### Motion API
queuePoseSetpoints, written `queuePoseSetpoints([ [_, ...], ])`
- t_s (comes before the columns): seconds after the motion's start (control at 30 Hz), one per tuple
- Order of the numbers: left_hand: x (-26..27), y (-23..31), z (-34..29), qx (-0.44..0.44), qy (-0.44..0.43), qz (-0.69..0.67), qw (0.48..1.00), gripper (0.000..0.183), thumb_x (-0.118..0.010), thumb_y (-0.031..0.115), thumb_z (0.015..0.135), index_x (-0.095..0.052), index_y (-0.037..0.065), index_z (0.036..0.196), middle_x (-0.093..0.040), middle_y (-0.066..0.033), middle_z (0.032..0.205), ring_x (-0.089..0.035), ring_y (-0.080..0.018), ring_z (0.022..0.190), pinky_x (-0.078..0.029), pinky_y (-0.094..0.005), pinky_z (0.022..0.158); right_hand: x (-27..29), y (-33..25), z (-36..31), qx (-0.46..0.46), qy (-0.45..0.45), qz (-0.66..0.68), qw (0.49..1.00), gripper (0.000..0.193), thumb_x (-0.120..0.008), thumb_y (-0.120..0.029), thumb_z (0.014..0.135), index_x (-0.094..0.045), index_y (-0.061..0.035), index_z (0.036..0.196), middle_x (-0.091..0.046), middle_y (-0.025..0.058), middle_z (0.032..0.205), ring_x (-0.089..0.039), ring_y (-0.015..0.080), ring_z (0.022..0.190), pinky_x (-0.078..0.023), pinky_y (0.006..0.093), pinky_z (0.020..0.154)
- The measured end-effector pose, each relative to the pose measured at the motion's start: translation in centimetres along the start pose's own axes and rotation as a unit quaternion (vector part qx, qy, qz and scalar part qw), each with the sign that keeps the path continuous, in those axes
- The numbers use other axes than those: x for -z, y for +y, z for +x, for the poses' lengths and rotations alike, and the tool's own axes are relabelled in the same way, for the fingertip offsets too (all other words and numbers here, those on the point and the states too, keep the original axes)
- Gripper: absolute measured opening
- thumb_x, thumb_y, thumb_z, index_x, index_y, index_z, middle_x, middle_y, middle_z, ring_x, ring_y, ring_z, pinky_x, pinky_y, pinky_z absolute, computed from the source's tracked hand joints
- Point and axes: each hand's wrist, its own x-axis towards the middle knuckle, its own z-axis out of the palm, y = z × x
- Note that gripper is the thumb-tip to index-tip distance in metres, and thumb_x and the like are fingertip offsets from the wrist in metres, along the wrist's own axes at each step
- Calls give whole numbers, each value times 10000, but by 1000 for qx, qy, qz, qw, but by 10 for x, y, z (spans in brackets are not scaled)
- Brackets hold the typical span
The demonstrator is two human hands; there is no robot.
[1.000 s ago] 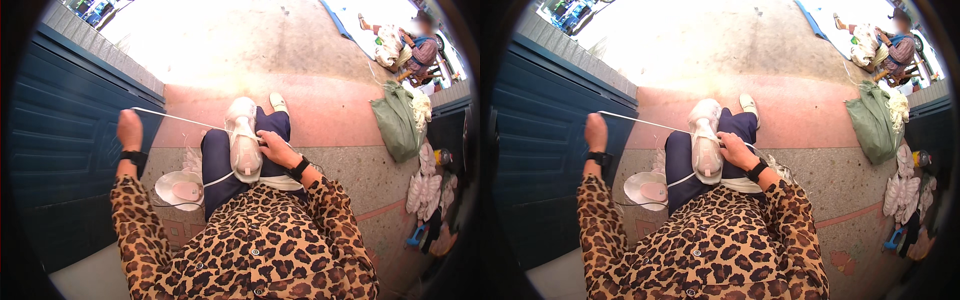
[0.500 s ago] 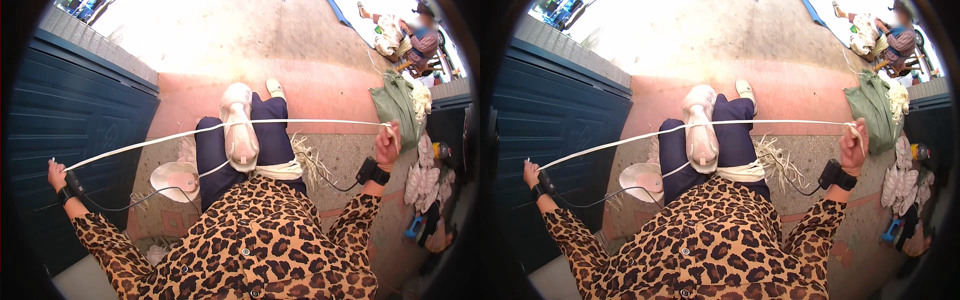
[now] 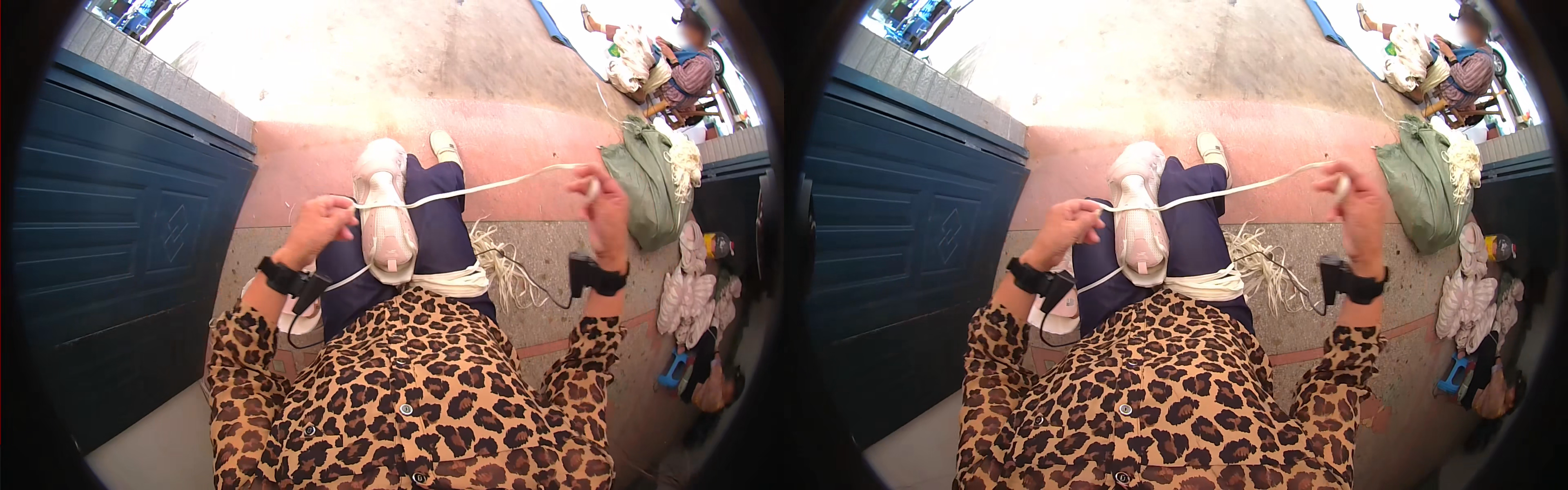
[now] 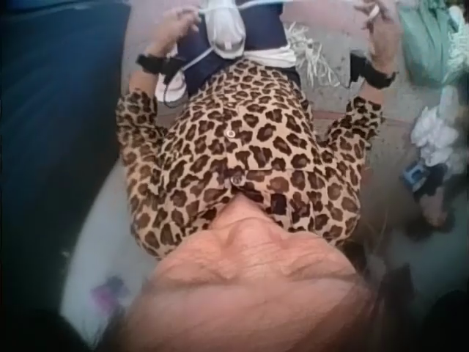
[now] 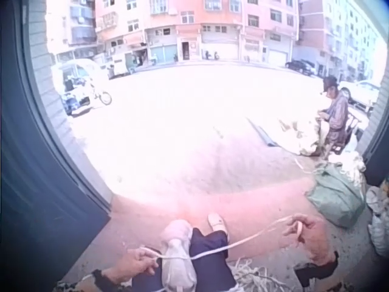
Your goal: The recorder is threading laces into a white sneaker held in their lap.
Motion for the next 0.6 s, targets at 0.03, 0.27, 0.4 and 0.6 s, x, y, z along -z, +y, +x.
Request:
queuePoseSetpoints([
  [0.03,-19,-3,4,31,-16,-16,999,159,-541,91,820,-577,-15,934,-607,-63,736,-570,-93,560,-480,-213,508,-26,16,-1,-37,-25,-29,999,204,-494,-91,876,-592,-38,1047,-633,61,867,-608,112,717,-445,175,482],
  [0.27,-66,-24,47,131,-38,-81,987,154,-477,136,870,-523,-6,909,-582,-78,834,-581,-125,703,-488,-248,621,-159,85,-16,232,-228,-316,891,150,-567,-132,789,-581,-5,710,-555,124,732,-537,288,781,-422,389,705],
  [0.4,-76,-35,61,111,-11,-107,988,151,-475,139,875,-519,2,919,-564,-58,825,-571,-121,764,-461,-233,657,-188,86,-17,-47,-293,-202,933,183,-482,-112,831,-561,26,741,-553,170,667,-545,293,628,-432,395,606],
  [0.6,-86,-40,49,32,44,-181,982,137,-480,128,871,-510,7,925,-567,-63,871,-559,-116,813,-450,-221,708,-191,130,1,2,-342,-235,910,269,-447,-184,838,-551,39,729,-519,202,621,-545,282,568,-432,377,586],
])
